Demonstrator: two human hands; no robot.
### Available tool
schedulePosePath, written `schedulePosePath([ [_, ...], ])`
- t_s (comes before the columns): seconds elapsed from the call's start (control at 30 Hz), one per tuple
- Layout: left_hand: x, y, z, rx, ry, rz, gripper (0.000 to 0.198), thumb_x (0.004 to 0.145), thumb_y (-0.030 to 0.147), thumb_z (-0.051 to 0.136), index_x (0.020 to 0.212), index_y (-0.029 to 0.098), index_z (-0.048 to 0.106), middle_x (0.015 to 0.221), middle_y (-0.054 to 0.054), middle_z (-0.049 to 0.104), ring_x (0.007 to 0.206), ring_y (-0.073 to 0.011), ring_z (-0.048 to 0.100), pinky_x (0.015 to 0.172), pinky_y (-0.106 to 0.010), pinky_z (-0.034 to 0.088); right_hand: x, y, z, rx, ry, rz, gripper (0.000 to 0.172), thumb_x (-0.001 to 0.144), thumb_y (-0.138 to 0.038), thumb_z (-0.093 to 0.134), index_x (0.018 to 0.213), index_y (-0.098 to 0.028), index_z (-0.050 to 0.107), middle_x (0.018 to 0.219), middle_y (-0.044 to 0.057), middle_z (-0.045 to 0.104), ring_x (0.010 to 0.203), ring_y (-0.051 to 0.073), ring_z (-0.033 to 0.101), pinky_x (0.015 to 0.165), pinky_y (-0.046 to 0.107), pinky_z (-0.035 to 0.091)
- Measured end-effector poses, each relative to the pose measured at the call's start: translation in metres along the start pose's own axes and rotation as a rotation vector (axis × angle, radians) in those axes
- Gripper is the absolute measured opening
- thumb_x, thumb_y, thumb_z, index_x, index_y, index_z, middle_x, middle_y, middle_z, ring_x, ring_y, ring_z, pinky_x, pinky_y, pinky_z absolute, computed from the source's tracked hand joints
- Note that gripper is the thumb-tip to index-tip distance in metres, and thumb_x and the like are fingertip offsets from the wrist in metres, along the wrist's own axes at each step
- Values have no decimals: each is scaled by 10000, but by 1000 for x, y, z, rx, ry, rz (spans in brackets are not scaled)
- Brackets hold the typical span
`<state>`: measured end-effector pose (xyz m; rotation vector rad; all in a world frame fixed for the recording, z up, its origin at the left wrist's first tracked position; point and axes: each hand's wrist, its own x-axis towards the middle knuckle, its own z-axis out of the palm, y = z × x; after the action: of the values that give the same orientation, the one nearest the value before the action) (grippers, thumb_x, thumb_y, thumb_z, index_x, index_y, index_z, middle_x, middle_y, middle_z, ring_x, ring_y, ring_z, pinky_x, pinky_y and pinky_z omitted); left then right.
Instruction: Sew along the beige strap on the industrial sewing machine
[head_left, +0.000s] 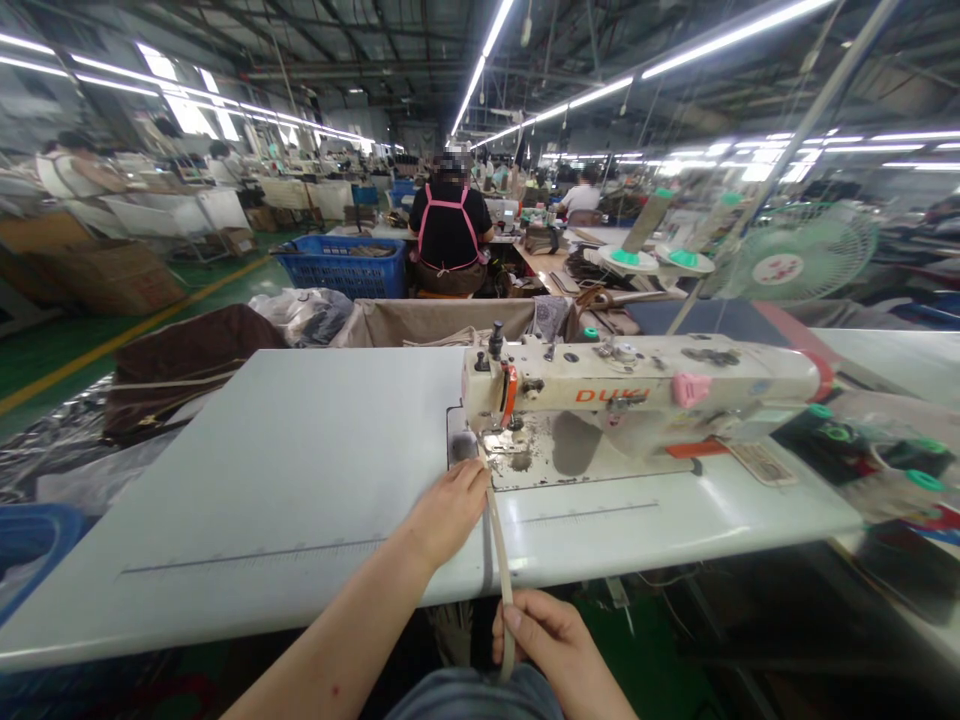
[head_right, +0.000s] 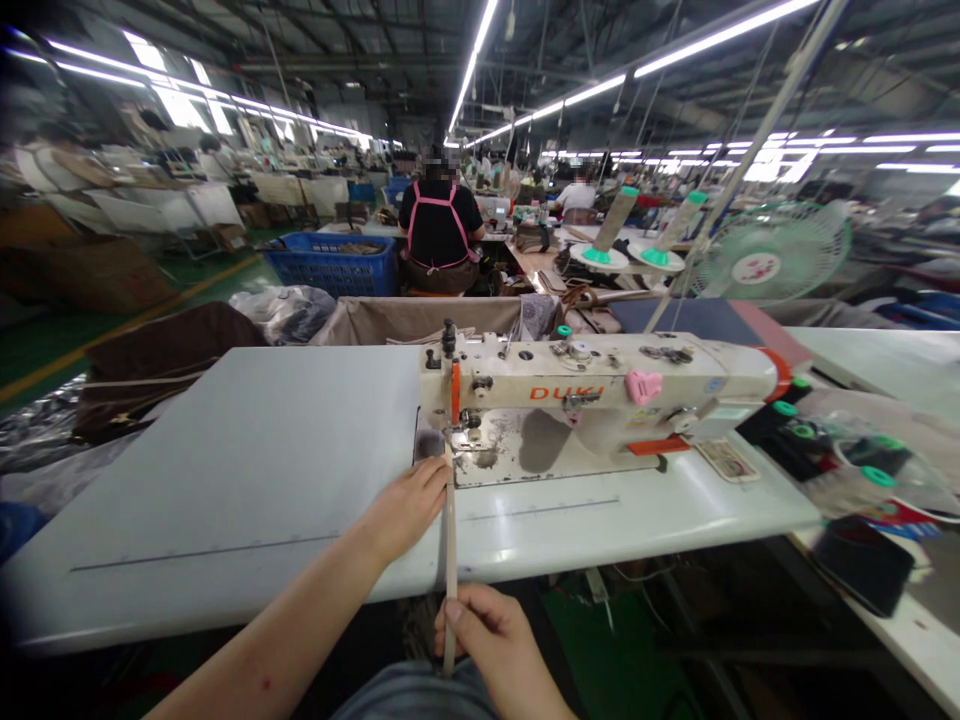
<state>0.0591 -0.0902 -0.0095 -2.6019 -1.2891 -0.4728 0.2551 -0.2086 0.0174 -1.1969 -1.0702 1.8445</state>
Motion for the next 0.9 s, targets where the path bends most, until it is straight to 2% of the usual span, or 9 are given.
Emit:
schedulePosePath([
  [0.33,1,0,3,12,0,-6,275,1047,129,476,1283,150,617,1326,-119,694,1319,-262,633,1207,-409,489,0,3,-2,-68,5,-20,563,836,-716,773,684,-174,759,668,32,689,633,163,550,673,298,459],
  [0.53,1,0,3,3,4,3,266,1058,145,472,1284,151,612,1344,-128,686,1332,-257,627,1218,-416,477,1,4,-1,-19,23,-6,552,819,-712,797,712,-171,775,674,34,695,643,168,574,671,295,452],
  [0.7,1,0,4,-23,25,-24,286,1067,154,458,1317,142,597,1335,-134,688,1323,-258,635,1180,-418,513,-2,3,-3,-23,-5,-6,524,822,-703,797,753,-183,778,684,31,696,671,181,580,697,311,451],
  [0.8,1,0,1,-3,13,20,256,1053,134,481,1262,145,629,1308,-131,696,1303,-264,643,1175,-412,513,2,11,-9,-107,-27,-55,528,855,-696,762,715,-187,748,679,22,661,674,180,553,702,320,439],
  [0.9,1,1,0,28,-2,64,239,1043,111,491,1218,144,650,1264,-119,709,1293,-273,646,1179,-411,507,9,20,-16,-221,-35,-177,540,832,-702,774,673,-189,712,703,15,620,702,190,548,703,326,435],
])
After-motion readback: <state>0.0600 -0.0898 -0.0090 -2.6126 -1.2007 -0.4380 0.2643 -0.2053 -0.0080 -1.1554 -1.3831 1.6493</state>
